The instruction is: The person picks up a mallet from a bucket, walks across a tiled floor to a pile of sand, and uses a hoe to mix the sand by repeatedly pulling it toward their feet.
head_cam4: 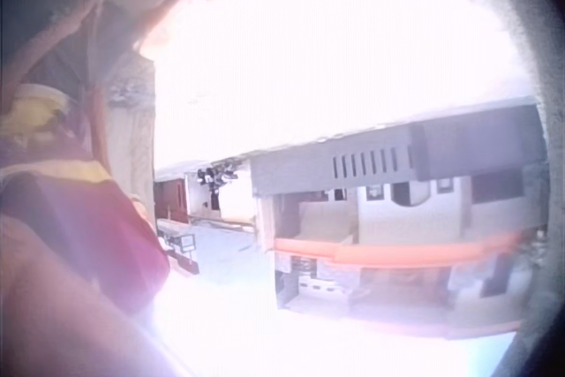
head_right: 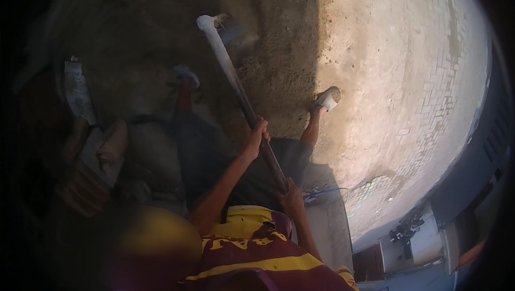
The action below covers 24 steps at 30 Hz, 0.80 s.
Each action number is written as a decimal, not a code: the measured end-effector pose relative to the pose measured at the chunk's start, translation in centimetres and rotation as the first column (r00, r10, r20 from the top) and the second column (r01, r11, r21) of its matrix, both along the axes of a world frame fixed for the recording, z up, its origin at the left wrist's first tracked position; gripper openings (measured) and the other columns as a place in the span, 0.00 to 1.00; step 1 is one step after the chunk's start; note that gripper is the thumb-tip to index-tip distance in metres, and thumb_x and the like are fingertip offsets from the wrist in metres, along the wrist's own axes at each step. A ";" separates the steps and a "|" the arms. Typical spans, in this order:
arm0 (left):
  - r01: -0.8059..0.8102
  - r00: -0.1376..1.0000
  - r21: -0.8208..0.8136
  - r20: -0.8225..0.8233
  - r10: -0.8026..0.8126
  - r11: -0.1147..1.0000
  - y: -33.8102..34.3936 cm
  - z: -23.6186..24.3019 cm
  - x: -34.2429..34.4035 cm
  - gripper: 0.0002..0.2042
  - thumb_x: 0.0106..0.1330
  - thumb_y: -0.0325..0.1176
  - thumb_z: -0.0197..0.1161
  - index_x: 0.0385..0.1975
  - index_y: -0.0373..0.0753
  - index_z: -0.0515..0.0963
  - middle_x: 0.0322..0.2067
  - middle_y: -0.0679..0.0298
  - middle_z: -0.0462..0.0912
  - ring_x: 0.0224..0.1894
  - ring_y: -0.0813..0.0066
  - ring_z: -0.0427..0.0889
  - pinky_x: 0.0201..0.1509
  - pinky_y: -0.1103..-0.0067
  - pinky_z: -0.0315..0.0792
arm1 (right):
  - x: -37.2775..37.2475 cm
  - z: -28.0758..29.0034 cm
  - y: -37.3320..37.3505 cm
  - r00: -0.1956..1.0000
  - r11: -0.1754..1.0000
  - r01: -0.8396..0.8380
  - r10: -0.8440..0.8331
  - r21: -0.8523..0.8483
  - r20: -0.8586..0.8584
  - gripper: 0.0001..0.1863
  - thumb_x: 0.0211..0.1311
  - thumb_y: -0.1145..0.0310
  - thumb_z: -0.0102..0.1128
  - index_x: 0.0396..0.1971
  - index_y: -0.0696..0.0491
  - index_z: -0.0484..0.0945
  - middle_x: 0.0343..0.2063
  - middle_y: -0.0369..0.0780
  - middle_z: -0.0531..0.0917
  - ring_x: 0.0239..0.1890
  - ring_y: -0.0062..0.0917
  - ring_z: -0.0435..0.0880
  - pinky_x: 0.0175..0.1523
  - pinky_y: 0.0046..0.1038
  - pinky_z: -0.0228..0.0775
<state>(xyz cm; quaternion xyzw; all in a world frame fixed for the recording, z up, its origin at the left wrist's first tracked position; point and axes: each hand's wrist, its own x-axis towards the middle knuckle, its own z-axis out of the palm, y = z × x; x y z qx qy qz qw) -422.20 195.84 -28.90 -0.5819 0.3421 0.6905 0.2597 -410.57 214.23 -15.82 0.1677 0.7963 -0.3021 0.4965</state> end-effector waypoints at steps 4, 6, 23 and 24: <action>-0.002 0.926 -0.261 -0.365 -0.097 0.965 -11.2 -6.8 -18.0 0.07 0.70 0.32 0.61 0.41 0.38 0.70 0.23 0.71 0.70 0.18 0.81 0.71 0.22 0.76 0.72 | -14.9 -9.9 -11.8 0.978 0.968 0.181 -0.196 -0.172 -0.077 0.21 0.54 0.64 0.69 0.44 0.61 0.77 0.28 0.54 0.81 0.36 0.44 0.86 0.45 0.41 0.74; -0.029 0.910 -0.292 -0.403 -0.095 0.956 -16.4 -10.6 -20.4 0.07 0.71 0.32 0.61 0.40 0.38 0.70 0.23 0.70 0.70 0.18 0.81 0.72 0.21 0.76 0.71 | -18.8 -11.0 -16.2 0.983 0.962 0.122 -0.151 -0.244 -0.105 0.21 0.55 0.62 0.68 0.44 0.61 0.78 0.30 0.53 0.83 0.36 0.43 0.85 0.45 0.42 0.74; -0.129 0.972 0.209 0.219 0.082 0.969 3.2 1.9 8.2 0.05 0.70 0.27 0.61 0.35 0.44 0.71 0.23 0.70 0.70 0.22 0.77 0.74 0.27 0.70 0.76 | 2.3 7.4 3.5 0.955 0.995 0.094 -0.098 0.028 0.280 0.24 0.56 0.61 0.72 0.49 0.58 0.76 0.38 0.57 0.85 0.46 0.56 0.84 0.49 0.50 0.74; -0.109 0.985 0.190 0.155 0.080 0.976 2.9 0.8 6.8 0.04 0.71 0.28 0.61 0.36 0.44 0.71 0.23 0.70 0.70 0.22 0.78 0.74 0.27 0.71 0.75 | 2.7 6.2 3.5 0.968 0.995 0.094 -0.099 0.033 0.228 0.24 0.56 0.62 0.72 0.49 0.58 0.76 0.38 0.57 0.85 0.45 0.56 0.84 0.48 0.50 0.74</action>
